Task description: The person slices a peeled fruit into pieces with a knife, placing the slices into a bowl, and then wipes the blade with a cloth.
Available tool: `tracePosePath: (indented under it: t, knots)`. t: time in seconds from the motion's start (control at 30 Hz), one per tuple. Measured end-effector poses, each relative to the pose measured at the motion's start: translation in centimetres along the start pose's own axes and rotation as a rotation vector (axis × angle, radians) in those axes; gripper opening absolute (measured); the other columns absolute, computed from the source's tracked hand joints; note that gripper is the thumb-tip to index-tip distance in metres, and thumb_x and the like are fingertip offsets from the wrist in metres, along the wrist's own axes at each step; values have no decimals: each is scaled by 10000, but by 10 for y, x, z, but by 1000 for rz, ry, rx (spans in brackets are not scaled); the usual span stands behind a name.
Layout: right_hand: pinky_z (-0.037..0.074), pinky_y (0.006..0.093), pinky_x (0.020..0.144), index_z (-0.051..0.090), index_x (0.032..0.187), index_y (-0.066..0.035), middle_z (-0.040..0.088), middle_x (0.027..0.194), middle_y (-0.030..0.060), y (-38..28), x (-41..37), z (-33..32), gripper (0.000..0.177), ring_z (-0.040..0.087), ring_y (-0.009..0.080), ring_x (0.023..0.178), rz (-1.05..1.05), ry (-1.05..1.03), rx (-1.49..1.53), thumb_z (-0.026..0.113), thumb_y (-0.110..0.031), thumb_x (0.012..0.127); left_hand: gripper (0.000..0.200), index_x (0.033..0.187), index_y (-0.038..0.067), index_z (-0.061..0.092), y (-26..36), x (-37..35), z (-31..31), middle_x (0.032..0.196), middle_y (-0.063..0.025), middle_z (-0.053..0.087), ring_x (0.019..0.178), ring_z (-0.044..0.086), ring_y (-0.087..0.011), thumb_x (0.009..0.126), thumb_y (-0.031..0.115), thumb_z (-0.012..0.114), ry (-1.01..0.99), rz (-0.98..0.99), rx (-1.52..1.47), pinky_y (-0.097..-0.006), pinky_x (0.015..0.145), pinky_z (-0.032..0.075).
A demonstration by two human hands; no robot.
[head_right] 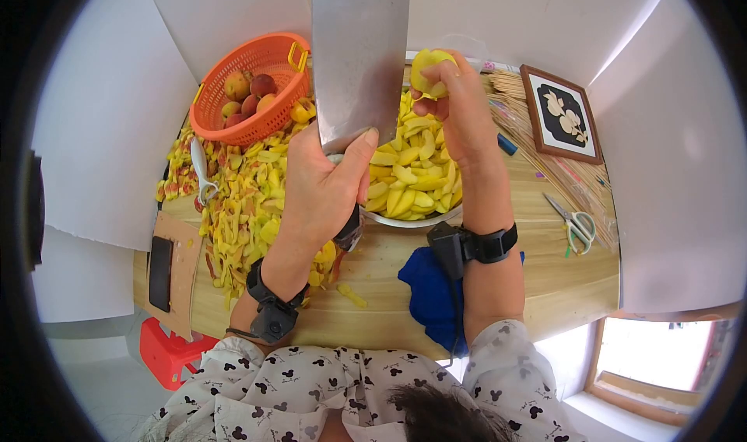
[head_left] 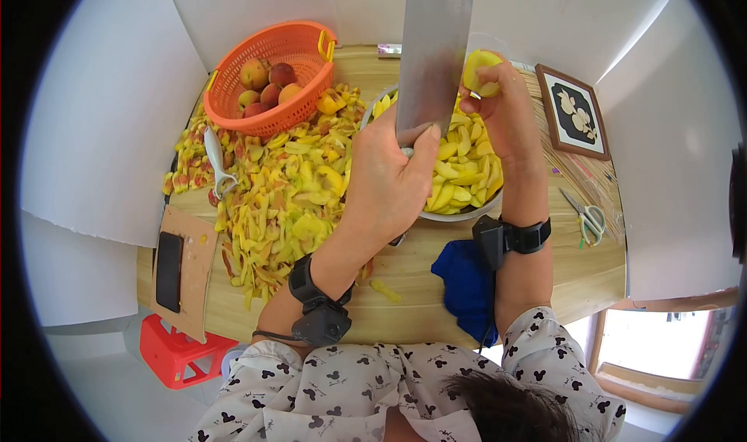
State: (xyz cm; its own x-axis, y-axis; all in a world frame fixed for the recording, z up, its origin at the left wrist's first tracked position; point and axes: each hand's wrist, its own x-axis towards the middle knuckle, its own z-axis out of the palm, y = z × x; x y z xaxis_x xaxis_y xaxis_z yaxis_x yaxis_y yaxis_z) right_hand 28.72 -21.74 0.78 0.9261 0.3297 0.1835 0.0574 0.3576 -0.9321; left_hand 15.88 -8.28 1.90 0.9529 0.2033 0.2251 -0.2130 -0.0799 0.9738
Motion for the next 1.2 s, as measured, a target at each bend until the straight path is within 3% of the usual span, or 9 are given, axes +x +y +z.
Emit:
tracePosePath:
  t: [0.33,0.5,0.63,0.7,0.9,1.03,1.1,1.13,1.2]
  knots:
    - [336,240,481,531,953,-37,545,735,55,-2,-10,16,254,469,120,545,-47,5,-19,433,-271,942,226,1094,-45,564,-1,-5,2,908,-184,639,781,624,-294,887,26,507,31,168,80,-347,733,477]
    - [273,204,435,522,921,-70,493,671,25,-13,-18,34,271,410,70,497,-33,123,-124,444,-329,944,136,1011,-43,549,0,-7,3,658,-6,568,456,445,-40,936,70,566,91,199,46,-215,419,363]
    - [247,202,423,506,875,-97,472,639,2,-13,-18,36,263,384,51,479,-81,162,-194,453,-347,940,141,1028,-38,549,0,-6,1,659,-3,565,460,443,-38,937,69,567,86,223,68,-215,418,362]
    - [220,207,413,482,829,-114,444,600,-19,-15,-18,35,250,339,43,452,-58,158,-244,459,-339,934,219,1090,-47,562,1,-6,0,918,-196,616,788,614,-347,885,26,531,66,209,91,-356,727,480]
    - [176,228,403,473,799,-114,352,546,-46,-13,-18,29,245,252,39,434,-102,132,-353,461,-324,925,229,1098,-43,549,0,-6,2,897,-197,606,753,609,-359,875,4,533,65,222,81,-354,687,482]
    - [439,234,562,539,793,-22,483,695,18,-16,-19,23,386,458,82,608,-84,111,-409,460,-377,922,227,1095,-36,548,-3,-4,3,879,-200,594,741,598,-374,872,-1,532,78,280,137,-359,669,478]
    - [441,243,563,554,818,8,507,710,38,-14,-19,21,413,477,97,623,-82,95,-435,442,-374,929,152,1035,-46,569,-7,-3,3,723,-32,631,565,444,-37,921,55,579,128,388,214,-227,516,380]
    - [441,243,563,554,818,8,507,710,38,-13,-19,20,413,477,97,623,-82,95,-435,442,-374,929,152,1035,-46,569,-6,-3,3,723,-32,631,565,444,-37,921,55,579,128,388,214,-227,516,380]
    - [441,252,563,556,838,29,522,718,54,-13,-19,19,415,486,106,625,-127,75,-496,434,-356,934,220,1086,-32,550,-4,-4,2,871,-204,584,742,582,-396,869,2,535,87,322,171,-376,661,472]
